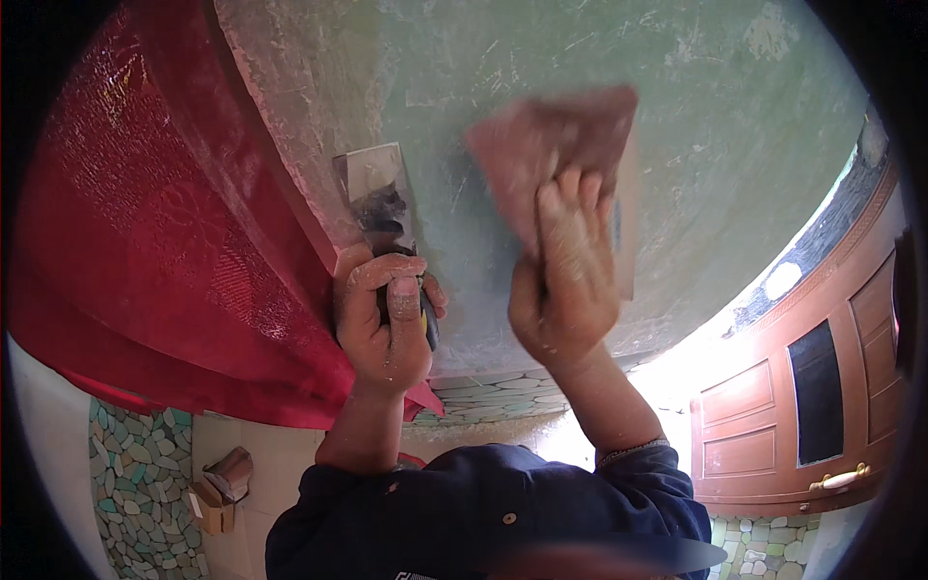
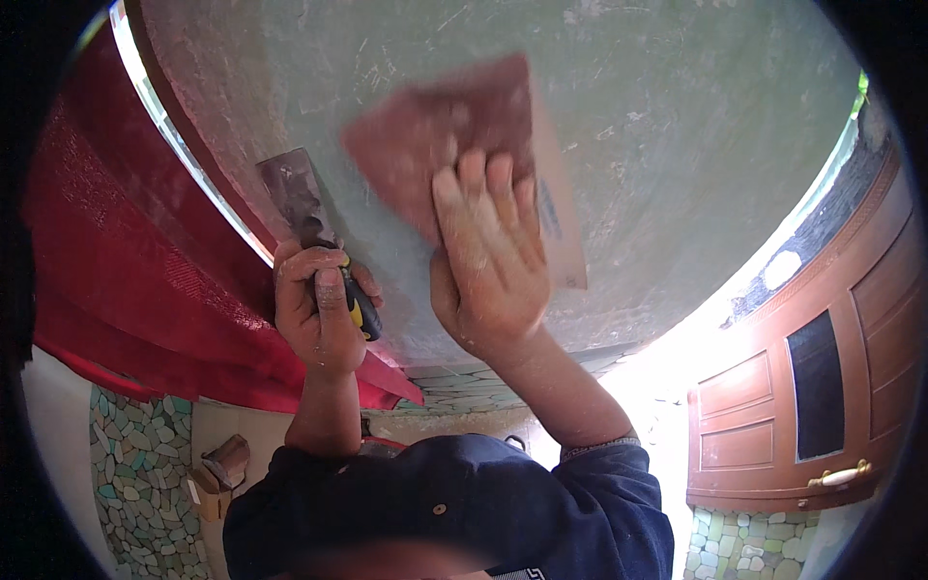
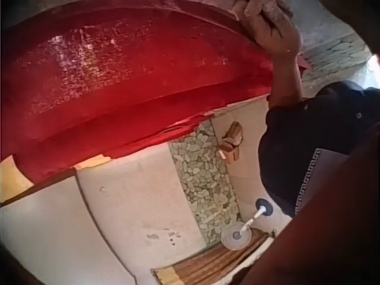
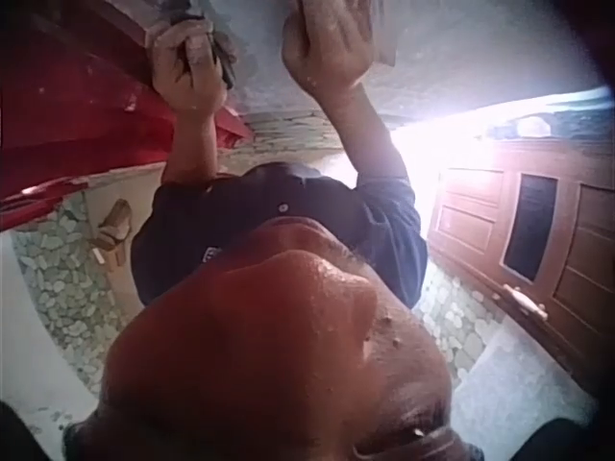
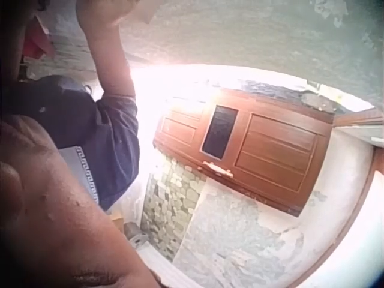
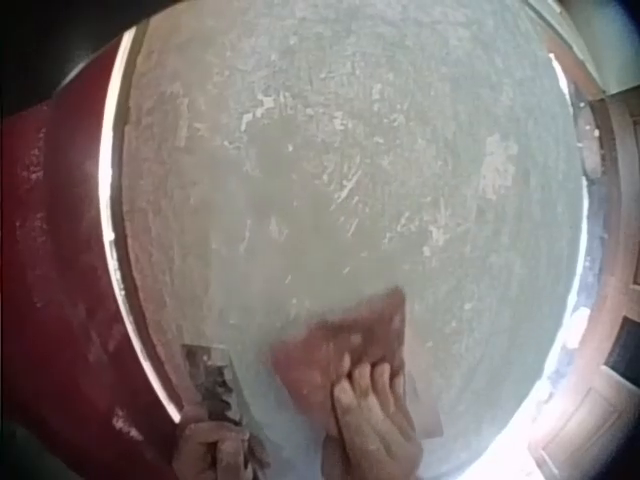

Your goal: Preparing a wall for repair or painting by sanding with a block and scraping with a tool.

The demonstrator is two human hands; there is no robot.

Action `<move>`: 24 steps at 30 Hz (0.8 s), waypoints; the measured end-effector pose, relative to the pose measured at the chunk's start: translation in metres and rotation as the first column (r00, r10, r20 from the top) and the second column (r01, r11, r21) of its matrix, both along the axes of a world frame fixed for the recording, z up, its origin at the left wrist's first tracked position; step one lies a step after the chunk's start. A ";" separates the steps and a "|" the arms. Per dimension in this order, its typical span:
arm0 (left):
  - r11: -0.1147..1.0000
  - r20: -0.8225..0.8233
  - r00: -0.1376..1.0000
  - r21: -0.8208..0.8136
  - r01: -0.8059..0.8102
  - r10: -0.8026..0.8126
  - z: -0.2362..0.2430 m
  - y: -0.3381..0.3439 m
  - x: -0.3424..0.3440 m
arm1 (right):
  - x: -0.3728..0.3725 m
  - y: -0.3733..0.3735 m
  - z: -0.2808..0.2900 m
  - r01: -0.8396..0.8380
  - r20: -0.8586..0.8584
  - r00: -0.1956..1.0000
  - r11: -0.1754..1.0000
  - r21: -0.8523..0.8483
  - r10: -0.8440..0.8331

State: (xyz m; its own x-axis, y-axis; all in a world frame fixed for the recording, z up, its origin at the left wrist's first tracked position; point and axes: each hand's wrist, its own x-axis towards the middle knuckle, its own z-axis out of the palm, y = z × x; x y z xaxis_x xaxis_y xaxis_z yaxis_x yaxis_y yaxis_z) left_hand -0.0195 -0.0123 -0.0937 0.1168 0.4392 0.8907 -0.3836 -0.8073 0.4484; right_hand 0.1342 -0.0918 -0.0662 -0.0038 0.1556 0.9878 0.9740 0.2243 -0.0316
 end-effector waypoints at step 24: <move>0.999 0.004 0.999 0.007 0.050 -0.050 0.003 0.001 -0.001 | 0.008 0.008 0.155 0.189 0.230 0.925 0.892 0.411 -0.302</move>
